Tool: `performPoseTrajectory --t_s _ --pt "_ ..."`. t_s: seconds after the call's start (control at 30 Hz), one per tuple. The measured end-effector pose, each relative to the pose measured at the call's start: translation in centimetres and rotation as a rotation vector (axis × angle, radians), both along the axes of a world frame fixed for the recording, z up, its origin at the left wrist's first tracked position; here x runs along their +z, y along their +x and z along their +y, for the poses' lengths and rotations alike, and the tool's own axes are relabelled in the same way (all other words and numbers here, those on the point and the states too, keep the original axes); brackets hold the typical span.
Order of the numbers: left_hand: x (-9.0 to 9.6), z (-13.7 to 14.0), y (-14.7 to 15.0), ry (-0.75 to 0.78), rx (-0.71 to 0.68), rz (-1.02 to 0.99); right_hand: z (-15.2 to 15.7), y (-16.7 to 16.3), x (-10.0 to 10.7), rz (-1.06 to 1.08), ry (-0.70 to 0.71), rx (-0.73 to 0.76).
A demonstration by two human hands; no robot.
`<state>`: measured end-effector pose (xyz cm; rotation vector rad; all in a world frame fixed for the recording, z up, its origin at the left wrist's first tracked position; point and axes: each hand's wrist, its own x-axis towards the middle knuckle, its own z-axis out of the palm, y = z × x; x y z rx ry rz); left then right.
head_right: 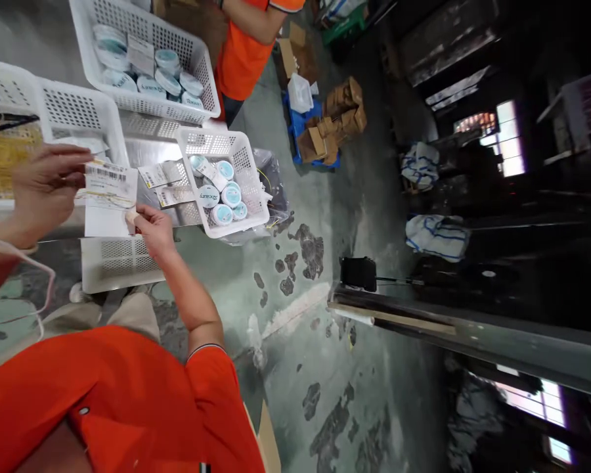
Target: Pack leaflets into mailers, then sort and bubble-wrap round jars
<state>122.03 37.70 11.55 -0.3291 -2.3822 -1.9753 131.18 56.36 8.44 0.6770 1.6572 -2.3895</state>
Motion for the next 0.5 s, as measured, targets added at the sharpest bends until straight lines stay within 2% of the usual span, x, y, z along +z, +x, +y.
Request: performPoseTrajectory --t_s 0.1,0.2,0.37,0.5 --pt "-0.4 -2.1 0.1 0.139 0.043 -0.342 -2.0 -0.6 0.7 0.0 0.078 -0.069" --pt "-0.4 -4.0 0.4 0.181 -0.029 -0.558 -3.7 -1.3 1.1 0.017 0.13 -0.12" --pt "0.2 -6.3 0.1 0.177 -0.047 -0.595 -6.1 -1.8 1.2 0.016 0.159 -0.17" --pt "0.3 -7.0 -0.5 0.165 -0.055 -0.619 -7.5 -2.1 1.0 0.008 0.164 -0.199"
